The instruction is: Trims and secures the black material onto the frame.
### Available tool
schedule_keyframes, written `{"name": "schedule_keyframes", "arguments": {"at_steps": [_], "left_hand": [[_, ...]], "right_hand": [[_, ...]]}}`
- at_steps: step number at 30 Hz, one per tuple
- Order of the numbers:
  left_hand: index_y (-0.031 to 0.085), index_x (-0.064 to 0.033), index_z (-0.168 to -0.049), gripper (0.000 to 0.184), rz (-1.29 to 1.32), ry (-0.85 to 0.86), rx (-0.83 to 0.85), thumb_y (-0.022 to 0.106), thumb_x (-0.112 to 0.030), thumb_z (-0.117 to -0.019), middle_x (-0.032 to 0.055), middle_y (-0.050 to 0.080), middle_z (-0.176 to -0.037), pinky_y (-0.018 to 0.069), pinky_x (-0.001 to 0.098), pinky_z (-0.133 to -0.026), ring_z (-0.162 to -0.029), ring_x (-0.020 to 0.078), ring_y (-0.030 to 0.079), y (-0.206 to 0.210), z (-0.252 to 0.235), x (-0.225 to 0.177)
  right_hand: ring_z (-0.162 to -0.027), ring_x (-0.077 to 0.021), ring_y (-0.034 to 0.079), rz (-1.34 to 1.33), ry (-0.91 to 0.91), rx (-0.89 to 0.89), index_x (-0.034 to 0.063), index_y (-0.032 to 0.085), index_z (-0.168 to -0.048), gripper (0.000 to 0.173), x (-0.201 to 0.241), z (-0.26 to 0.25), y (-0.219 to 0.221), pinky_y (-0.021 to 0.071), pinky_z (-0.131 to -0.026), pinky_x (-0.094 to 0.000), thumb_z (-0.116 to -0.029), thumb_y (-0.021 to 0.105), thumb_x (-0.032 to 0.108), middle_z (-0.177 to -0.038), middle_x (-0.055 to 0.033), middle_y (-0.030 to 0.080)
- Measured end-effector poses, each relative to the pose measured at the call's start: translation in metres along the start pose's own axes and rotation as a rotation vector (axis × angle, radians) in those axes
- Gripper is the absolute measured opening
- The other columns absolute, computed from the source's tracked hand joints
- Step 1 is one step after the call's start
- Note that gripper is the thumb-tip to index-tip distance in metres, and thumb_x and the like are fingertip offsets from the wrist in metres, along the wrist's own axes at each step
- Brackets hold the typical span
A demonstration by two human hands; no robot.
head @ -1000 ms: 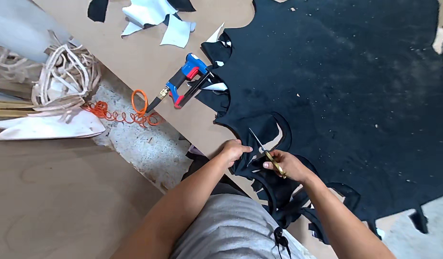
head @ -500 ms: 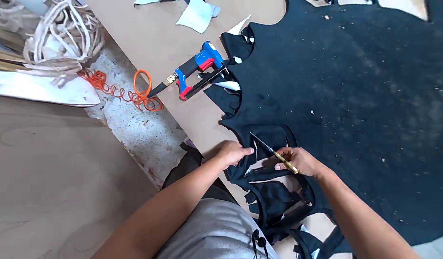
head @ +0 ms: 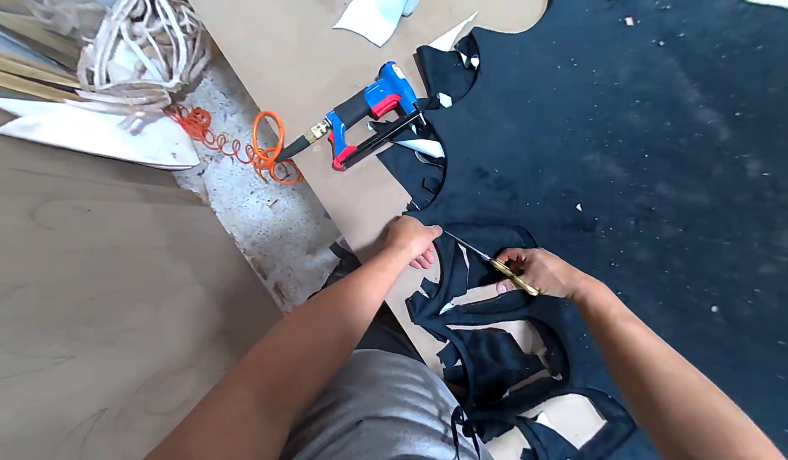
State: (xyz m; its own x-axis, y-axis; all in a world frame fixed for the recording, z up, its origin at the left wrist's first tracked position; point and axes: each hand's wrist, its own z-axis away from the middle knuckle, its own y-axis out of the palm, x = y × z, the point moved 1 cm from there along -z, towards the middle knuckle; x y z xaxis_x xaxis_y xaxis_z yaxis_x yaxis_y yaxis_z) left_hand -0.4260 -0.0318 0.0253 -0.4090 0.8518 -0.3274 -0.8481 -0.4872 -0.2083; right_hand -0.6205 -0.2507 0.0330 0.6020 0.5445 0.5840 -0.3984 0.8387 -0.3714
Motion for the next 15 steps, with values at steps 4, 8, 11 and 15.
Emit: {"name": "schedule_keyframes", "arguments": {"at_steps": [4,8,11,15], "left_hand": [[0.07,-0.0008,-0.089,0.051,0.096,0.034,0.022,0.062,-0.05,-0.1006,0.0106,0.075,-0.072,0.0656,0.0392,-0.059,-0.061,0.022,0.076,0.003,-0.007,0.008],[0.07,0.001,-0.096,0.048,0.168,0.08,0.066,0.062,-0.046,-0.1023,0.0122,0.077,-0.077,0.0658,0.0393,-0.062,-0.065,0.0234,0.077,0.002,-0.01,0.014],[0.07,0.0008,-0.097,0.047,0.186,0.09,0.081,0.059,-0.044,-0.1044,0.0119,0.077,-0.078,0.0658,0.0389,-0.064,-0.067,0.0227,0.077,0.0,-0.009,0.015],[0.072,-0.0004,-0.093,0.053,0.199,0.103,0.062,0.048,-0.045,-0.1085,0.0109,0.077,-0.078,0.0658,0.0384,-0.066,-0.068,0.0215,0.077,0.0,-0.006,0.016]], "right_hand": [[-0.063,-0.0134,0.06,0.014,-0.011,0.011,0.0174,0.072,-0.107,0.045,-0.001,-0.004,-0.003,0.0532,-0.061,-0.0395,-0.0751,0.091,0.044,-0.072,0.0007,0.065],[-0.059,-0.0117,0.059,0.023,-0.05,0.0,0.0187,0.073,-0.102,0.042,-0.003,-0.007,-0.001,0.0526,-0.058,-0.038,-0.0753,0.09,0.046,-0.068,0.0027,0.065],[-0.058,-0.0127,0.059,-0.003,-0.015,0.041,0.0174,0.072,-0.104,0.045,-0.001,-0.01,-0.005,0.0519,-0.057,-0.0376,-0.0748,0.09,0.047,-0.067,0.0013,0.063],[-0.061,-0.0136,0.059,0.03,-0.011,0.077,0.0176,0.071,-0.105,0.049,0.005,-0.02,-0.013,0.0517,-0.061,-0.0398,-0.0737,0.089,0.05,-0.069,0.001,0.063]]}}
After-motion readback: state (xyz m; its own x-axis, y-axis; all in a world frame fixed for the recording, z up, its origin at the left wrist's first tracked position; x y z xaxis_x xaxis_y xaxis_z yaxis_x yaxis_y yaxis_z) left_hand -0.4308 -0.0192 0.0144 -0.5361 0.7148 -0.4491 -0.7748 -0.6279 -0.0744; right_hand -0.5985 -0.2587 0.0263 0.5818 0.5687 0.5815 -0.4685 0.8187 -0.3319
